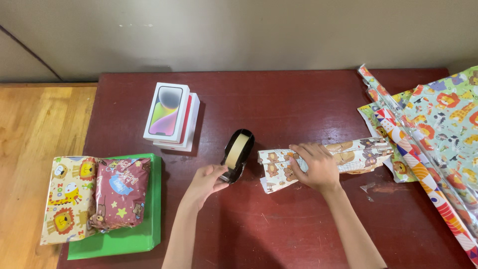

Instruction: The person wraps a rectangular box with patterned wrapping paper on a wooden table. They fold the paper edges, smooth the surface, and secure the folds with clear tape from a dispenser. The wrapped item is turned and adjusted to complete the wrapping.

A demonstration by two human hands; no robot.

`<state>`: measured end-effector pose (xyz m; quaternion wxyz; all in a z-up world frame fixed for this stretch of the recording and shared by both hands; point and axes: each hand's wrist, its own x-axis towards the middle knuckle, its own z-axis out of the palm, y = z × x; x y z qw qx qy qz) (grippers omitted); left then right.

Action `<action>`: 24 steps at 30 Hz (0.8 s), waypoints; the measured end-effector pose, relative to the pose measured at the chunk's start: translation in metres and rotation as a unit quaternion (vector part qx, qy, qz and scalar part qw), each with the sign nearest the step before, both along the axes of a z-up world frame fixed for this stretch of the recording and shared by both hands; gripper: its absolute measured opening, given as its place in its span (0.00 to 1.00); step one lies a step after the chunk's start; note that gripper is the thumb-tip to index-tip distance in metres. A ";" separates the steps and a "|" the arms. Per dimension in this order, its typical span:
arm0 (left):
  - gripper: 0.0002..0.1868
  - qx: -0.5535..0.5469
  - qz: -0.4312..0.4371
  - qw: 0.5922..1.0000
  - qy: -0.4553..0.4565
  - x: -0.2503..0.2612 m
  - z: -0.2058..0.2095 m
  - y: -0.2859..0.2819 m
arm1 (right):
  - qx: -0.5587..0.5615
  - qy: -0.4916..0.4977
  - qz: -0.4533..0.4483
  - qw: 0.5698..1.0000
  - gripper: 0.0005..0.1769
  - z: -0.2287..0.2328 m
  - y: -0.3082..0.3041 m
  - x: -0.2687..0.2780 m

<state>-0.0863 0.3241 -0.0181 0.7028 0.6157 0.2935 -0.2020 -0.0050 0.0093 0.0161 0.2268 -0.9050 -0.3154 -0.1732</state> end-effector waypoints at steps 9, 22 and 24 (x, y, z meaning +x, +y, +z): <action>0.18 -0.154 0.189 0.964 -0.107 -0.029 -0.008 -0.010 | -0.002 -0.006 -0.011 1.000 0.16 -0.001 0.001 0.000; 0.13 -0.041 0.155 0.982 -0.103 -0.017 -0.031 -0.004 | 0.002 0.005 -0.006 1.000 0.17 0.003 0.003 0.000; 0.13 0.001 0.185 0.979 -0.086 -0.015 -0.034 -0.013 | -0.001 0.004 -0.008 1.000 0.17 0.003 0.002 0.000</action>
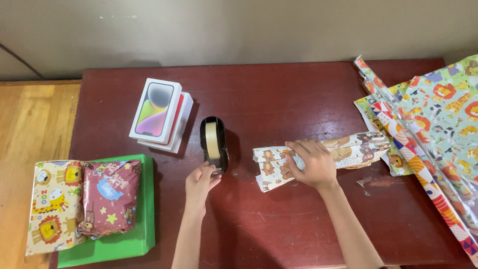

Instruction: The person wraps a rectangular box with patterned wrapping paper on a wooden table. They fold the paper edges, smooth the surface, and secure the folds with clear tape from a dispenser. The wrapped item is turned and adjusted to complete the wrapping.

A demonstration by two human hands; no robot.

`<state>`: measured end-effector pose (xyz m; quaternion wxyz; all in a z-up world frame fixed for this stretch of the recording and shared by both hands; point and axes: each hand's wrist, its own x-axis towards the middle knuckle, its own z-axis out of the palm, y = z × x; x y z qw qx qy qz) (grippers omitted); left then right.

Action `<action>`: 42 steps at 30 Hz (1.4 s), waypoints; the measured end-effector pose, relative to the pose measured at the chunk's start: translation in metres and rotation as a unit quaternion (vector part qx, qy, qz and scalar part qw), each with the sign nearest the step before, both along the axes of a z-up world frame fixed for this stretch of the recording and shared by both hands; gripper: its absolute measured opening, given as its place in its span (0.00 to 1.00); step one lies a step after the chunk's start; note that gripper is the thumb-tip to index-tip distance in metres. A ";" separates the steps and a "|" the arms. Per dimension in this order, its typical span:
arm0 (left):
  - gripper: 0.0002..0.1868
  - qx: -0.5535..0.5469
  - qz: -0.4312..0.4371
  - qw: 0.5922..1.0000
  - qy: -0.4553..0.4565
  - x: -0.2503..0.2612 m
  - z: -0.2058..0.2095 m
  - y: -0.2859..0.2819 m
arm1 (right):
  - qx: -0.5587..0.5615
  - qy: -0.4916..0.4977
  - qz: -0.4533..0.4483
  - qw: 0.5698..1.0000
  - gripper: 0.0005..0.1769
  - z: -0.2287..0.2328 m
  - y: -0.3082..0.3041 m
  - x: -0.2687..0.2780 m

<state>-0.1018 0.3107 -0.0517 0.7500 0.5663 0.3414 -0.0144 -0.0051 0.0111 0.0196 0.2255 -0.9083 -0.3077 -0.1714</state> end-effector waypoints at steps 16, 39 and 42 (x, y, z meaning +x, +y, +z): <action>0.14 -0.151 0.097 0.984 0.005 -0.028 -0.005 -0.025 | 0.008 -0.002 -0.017 1.000 0.16 -0.004 0.003 0.002; 0.19 0.166 -0.129 0.974 0.083 0.018 0.024 0.017 | 0.007 -0.015 -0.012 1.000 0.16 -0.002 0.004 0.003; 0.20 0.053 -0.108 0.988 0.096 0.024 0.034 0.021 | 0.007 -0.010 -0.013 1.000 0.15 -0.004 0.003 0.003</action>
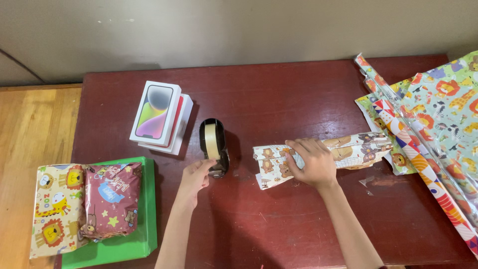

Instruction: The person wraps a rectangular box with patterned wrapping paper on a wooden table. They fold the paper edges, smooth the surface, and secure the folds with clear tape from a dispenser. The wrapped item is turned and adjusted to complete the wrapping.

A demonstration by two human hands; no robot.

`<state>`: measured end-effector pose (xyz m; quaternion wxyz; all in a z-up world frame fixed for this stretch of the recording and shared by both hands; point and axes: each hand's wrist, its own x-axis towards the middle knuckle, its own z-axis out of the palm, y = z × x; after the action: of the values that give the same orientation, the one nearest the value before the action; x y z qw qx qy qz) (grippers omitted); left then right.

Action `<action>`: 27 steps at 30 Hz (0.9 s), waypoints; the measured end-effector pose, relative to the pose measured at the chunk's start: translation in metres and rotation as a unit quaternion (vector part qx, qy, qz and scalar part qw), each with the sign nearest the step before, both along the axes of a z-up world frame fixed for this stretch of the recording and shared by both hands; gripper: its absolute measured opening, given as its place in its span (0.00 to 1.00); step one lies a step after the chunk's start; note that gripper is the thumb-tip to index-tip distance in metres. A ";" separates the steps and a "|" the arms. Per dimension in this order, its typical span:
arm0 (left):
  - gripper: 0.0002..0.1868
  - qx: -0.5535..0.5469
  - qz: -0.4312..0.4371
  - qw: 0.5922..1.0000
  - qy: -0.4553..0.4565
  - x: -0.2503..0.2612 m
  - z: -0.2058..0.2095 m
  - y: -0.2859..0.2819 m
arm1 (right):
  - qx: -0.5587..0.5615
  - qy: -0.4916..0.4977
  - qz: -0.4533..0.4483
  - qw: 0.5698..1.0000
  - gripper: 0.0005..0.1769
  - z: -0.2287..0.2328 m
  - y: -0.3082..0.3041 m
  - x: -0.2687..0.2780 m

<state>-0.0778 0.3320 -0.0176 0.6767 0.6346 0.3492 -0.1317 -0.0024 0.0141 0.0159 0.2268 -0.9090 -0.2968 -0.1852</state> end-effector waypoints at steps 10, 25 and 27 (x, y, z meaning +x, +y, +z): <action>0.19 -0.152 0.022 0.986 0.060 -0.023 0.022 0.004 | 0.007 -0.003 0.000 1.000 0.15 0.000 0.000 0.000; 0.15 0.045 0.096 0.991 -0.080 -0.045 -0.034 -0.003 | 0.015 -0.011 0.005 1.000 0.16 -0.001 0.000 -0.001; 0.19 0.089 0.060 0.993 -0.059 -0.035 -0.033 -0.003 | 0.016 -0.005 0.003 1.000 0.16 -0.002 -0.001 -0.001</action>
<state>-0.1124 0.3294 -0.0502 0.6437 0.6768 0.3566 -0.0220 -0.0034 0.0135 0.0143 0.2407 -0.9033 -0.2976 -0.1936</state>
